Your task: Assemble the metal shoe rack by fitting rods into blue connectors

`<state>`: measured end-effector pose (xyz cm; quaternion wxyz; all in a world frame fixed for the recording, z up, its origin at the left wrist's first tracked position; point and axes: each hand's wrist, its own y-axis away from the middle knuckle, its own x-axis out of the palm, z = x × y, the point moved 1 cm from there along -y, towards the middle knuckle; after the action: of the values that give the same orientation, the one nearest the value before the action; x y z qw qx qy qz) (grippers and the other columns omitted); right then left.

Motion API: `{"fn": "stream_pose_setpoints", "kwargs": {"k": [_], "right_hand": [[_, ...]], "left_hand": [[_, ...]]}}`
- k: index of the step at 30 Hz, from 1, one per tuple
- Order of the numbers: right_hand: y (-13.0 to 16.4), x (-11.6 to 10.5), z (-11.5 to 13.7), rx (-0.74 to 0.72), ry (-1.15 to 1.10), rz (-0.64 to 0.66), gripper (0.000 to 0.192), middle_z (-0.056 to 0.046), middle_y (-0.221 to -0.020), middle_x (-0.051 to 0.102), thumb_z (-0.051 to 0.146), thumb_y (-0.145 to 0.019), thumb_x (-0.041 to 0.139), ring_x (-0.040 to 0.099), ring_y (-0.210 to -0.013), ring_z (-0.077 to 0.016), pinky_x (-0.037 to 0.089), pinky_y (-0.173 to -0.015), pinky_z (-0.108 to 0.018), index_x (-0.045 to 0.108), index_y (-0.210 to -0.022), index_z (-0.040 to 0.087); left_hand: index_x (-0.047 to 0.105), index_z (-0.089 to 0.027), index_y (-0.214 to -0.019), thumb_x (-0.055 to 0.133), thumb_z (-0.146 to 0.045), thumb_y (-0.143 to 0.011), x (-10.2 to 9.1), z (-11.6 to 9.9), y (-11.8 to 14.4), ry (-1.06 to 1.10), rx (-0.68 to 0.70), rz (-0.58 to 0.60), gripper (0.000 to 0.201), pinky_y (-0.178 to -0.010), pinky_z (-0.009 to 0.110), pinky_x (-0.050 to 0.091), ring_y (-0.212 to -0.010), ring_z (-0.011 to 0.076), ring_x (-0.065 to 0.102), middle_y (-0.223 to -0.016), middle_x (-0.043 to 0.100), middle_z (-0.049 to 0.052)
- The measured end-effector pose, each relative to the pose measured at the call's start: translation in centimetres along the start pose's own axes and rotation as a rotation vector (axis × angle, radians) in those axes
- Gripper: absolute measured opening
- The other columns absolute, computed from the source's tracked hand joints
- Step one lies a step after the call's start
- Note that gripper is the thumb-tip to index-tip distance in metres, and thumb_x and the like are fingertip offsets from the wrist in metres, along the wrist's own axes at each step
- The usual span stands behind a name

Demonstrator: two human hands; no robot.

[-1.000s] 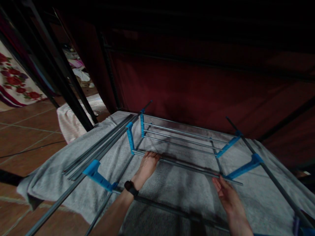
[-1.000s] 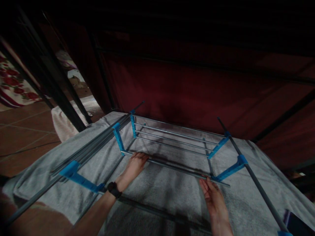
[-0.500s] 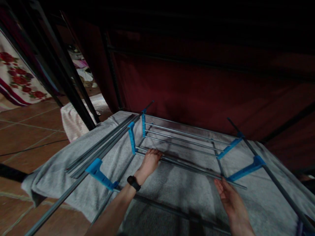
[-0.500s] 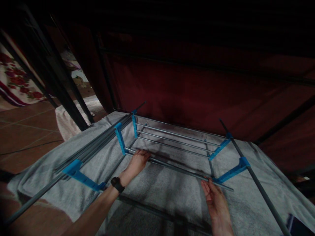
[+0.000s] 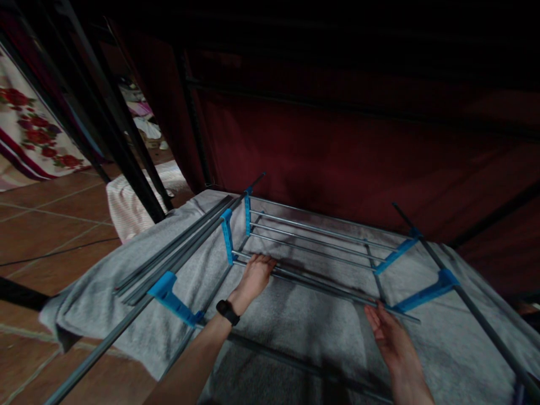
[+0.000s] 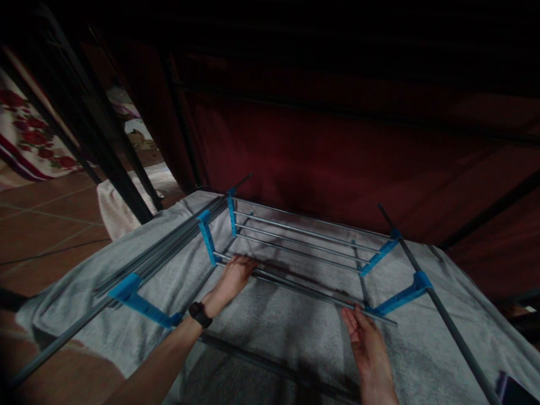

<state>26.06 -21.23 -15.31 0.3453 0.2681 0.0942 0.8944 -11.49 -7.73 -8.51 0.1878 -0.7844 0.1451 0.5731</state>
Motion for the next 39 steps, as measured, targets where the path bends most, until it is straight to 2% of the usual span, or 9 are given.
{"fn": "stream_pose_setpoints", "kwargs": {"k": [8, 14, 23, 30, 39], "right_hand": [[-0.3, 0.3, 0.2, 0.0, -0.014, -0.012, 0.028, 0.002, -0.086, 0.074, 0.028, -0.06, 0.093, 0.074, -0.083, -0.0142, 0.064, -0.087, -0.024, 0.074, -0.08, 0.022], [-0.5, 0.3, 0.4, -0.013, 0.007, 0.002, 0.028, 0.002, -0.082, 0.073, 0.032, -0.063, 0.093, 0.075, -0.082, -0.0158, 0.064, -0.09, -0.027, 0.073, -0.079, 0.022], [-0.8, 0.5, 0.3, 0.004, -0.043, 0.002, 0.033, 0.002, -0.082, 0.073, 0.03, -0.059, 0.098, 0.074, -0.08, -0.0142, 0.066, -0.083, -0.024, 0.073, -0.079, 0.021], [-0.7, 0.5, 0.3, -0.012, -0.029, 0.005, 0.034, 0.002, -0.081, 0.073, 0.032, -0.058, 0.098, 0.074, -0.081, -0.0144, 0.066, -0.085, -0.025, 0.072, -0.077, 0.021], [-1.1, 0.5, 0.2, -0.007, -0.064, 0.014, 0.036, 0.001, -0.081, 0.074, 0.033, -0.057, 0.1, 0.074, -0.081, -0.015, 0.066, -0.084, -0.026, 0.072, -0.077, 0.02]], "left_hand": [[0.072, -0.021, -0.115, 0.043, -0.007, -0.097, 0.0, 0.1, -0.1, -0.004, -0.007, 0.017, 0.038, -0.107, 0.04, 0.041, -0.111, 0.0236, 0.063, -0.116, 0.073, 0.009], [0.071, -0.019, -0.116, 0.043, -0.006, -0.097, -0.1, 0.1, -0.1, -0.007, 0.008, 0.016, 0.036, -0.106, 0.039, 0.041, -0.112, 0.0237, 0.062, -0.116, 0.072, 0.01], [0.07, -0.02, -0.12, 0.041, -0.005, -0.097, -0.5, -0.1, 0.0, -0.01, -0.002, 0.027, 0.04, -0.107, 0.04, 0.038, -0.113, 0.0242, 0.061, -0.121, 0.072, 0.009], [0.069, -0.018, -0.123, 0.04, -0.005, -0.098, -0.5, 0.0, 0.1, -0.003, 0.003, 0.029, 0.041, -0.105, 0.037, 0.037, -0.114, 0.0233, 0.06, -0.123, 0.071, 0.01], [0.071, -0.016, -0.118, 0.042, -0.008, -0.1, -0.2, 0.2, -0.2, -0.003, 0.009, 0.013, 0.035, -0.104, 0.039, 0.041, -0.109, 0.0237, 0.062, -0.118, 0.072, 0.011]]}}
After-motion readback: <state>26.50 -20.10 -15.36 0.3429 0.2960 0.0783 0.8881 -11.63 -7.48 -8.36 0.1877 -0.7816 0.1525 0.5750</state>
